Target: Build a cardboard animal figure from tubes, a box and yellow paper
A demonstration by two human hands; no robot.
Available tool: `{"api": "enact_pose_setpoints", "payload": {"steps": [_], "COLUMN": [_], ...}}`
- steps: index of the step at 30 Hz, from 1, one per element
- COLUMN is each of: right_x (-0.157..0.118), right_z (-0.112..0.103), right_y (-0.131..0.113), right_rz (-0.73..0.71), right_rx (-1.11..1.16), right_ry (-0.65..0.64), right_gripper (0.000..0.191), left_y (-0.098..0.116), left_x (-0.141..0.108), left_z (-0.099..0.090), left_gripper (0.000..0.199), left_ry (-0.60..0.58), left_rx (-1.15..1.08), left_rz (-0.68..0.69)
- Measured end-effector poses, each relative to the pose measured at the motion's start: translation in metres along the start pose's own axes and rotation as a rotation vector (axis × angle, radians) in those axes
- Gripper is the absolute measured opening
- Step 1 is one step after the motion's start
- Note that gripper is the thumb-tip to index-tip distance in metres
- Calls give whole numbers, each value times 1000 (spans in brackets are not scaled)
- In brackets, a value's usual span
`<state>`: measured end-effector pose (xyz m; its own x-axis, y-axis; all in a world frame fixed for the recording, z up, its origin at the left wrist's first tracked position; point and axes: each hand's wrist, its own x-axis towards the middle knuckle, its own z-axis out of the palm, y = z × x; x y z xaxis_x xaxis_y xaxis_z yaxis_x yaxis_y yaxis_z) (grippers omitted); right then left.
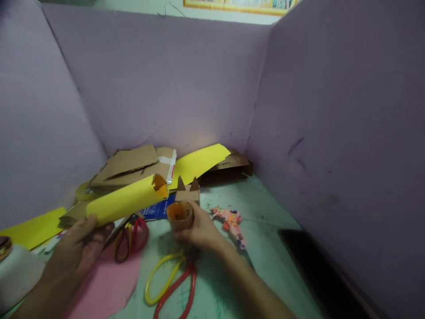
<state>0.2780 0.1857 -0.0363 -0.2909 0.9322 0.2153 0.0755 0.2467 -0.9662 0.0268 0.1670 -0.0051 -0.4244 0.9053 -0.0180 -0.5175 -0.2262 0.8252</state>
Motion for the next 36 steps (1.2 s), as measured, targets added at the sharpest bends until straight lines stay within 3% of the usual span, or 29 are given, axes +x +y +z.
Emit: {"api": "enact_pose_setpoints", "payload": {"steps": [6,13,16,18,21,23,28,31,36], "right_x": [0,-1,-5,-6,2,14,55,72,80], "right_z": [-9,-7,-18,-31,-56,-69,-74,-65,-59], "right_y": [3,-8,-20,-28,-32,-29,-12,-3,4], "right_rz": [23,20,50,129,263,275,219,175,103], "right_rx": [-22,-65,-139,-258,-337,-332,-354,-316,-246], "right_ry": [-42,-53,-89,-96,-4,97,261,204,8], "right_gripper": [71,74,73,63,31,26,62,71,62], "left_y": [-3,1,2,6,11,10,-5,-6,-4], "left_x": [-9,-23,-25,-27,-27,-25,-11,-7,-1], "left_z": [6,26,29,32,33,28,9,4,6], "left_gripper": [39,38,38,40,41,43,46,47,51], "left_ry": [2,-15,-8,26,31,19,-54,-58,-67], "left_rx": [120,220,275,262,258,257,277,287,292], "left_rz": [-35,-70,-71,-53,-68,-54,-22,-51,-104]}}
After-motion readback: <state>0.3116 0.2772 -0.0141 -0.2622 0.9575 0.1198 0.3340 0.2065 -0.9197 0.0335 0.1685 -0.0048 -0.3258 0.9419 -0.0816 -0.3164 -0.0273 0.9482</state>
